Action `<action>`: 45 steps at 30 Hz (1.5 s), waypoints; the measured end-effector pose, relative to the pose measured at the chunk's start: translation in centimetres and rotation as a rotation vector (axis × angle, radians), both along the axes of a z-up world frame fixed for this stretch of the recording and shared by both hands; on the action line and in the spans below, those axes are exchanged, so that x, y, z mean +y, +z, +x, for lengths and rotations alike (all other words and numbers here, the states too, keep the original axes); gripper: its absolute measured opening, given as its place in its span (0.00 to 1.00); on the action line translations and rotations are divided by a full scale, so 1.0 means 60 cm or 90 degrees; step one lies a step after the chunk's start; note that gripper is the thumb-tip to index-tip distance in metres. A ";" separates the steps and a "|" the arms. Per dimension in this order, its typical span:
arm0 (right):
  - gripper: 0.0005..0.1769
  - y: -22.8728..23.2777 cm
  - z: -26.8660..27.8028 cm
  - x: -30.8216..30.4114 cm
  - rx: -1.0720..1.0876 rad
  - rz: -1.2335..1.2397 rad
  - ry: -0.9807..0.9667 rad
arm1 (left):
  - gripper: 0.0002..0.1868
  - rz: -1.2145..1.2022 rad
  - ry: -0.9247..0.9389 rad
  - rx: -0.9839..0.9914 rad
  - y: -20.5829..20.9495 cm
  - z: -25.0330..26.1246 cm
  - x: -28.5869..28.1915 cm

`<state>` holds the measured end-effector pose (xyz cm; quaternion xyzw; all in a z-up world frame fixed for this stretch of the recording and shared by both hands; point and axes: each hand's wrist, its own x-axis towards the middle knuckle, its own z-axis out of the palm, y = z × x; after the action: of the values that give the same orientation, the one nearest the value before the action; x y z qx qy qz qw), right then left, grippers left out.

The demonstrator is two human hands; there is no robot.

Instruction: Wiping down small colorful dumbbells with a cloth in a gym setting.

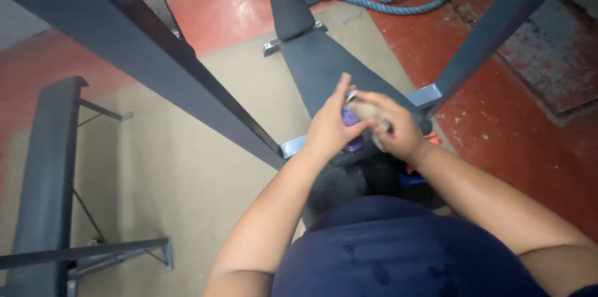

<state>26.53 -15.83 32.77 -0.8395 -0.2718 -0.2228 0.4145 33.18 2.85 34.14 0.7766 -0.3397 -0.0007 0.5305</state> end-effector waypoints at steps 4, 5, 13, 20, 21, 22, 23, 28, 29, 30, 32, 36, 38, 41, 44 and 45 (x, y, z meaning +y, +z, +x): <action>0.23 -0.112 0.005 -0.016 0.256 0.201 -0.178 | 0.45 0.109 0.013 -0.080 0.023 -0.010 0.012; 0.25 -0.120 0.005 -0.014 0.256 0.263 -0.141 | 0.40 0.114 0.021 -0.088 0.023 -0.007 0.013; 0.61 -0.172 0.006 0.057 0.061 0.064 -0.046 | 0.31 0.114 0.092 -0.013 0.014 0.008 0.029; 0.47 -0.122 0.005 0.071 0.152 -0.130 -0.208 | 0.24 0.056 0.056 -0.099 0.006 0.006 0.032; 0.42 -0.105 0.007 0.069 0.236 -0.123 -0.208 | 0.24 0.053 0.053 -0.077 0.002 0.009 0.027; 0.42 -0.104 0.010 0.058 0.235 -0.125 -0.210 | 0.24 0.050 0.052 -0.078 -0.011 0.013 0.022; 0.40 -0.103 0.015 0.048 0.222 -0.124 -0.191 | 0.23 0.008 0.074 -0.058 -0.023 0.019 0.017; 0.37 -0.083 -0.003 0.002 0.167 -0.185 -0.160 | 0.21 -0.165 0.183 0.142 -0.114 0.038 -0.001; 0.35 -0.079 -0.008 -0.003 0.180 -0.160 -0.234 | 0.21 -0.219 0.226 0.213 -0.138 0.039 -0.003; 0.34 -0.076 -0.018 -0.008 0.196 -0.135 -0.307 | 0.22 -0.272 0.271 0.287 -0.163 0.036 -0.006; 0.37 -0.068 -0.015 -0.003 0.173 -0.171 -0.259 | 0.23 -0.261 0.307 0.295 -0.222 0.040 0.001; 0.52 -0.022 -0.026 0.057 0.096 -0.413 -0.218 | 0.25 -0.166 0.363 0.259 -0.298 0.062 0.036; 0.51 -0.020 -0.019 0.061 0.097 -0.439 -0.220 | 0.24 -0.066 0.360 0.243 -0.323 0.068 0.058; 0.45 -0.029 0.001 0.059 0.141 -0.497 -0.205 | 0.21 0.097 0.339 0.150 -0.295 0.050 0.083; 0.34 -0.069 0.031 0.040 0.199 -0.463 -0.204 | 0.19 0.164 0.250 -0.060 -0.180 0.014 0.089; 0.29 -0.085 0.041 0.031 0.211 -0.400 -0.219 | 0.19 0.165 0.179 -0.195 -0.132 0.001 0.087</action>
<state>29.00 -13.95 27.66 -0.9834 -0.1113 -0.0563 0.1320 33.21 8.09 26.21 0.8689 -0.3021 0.1470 0.3636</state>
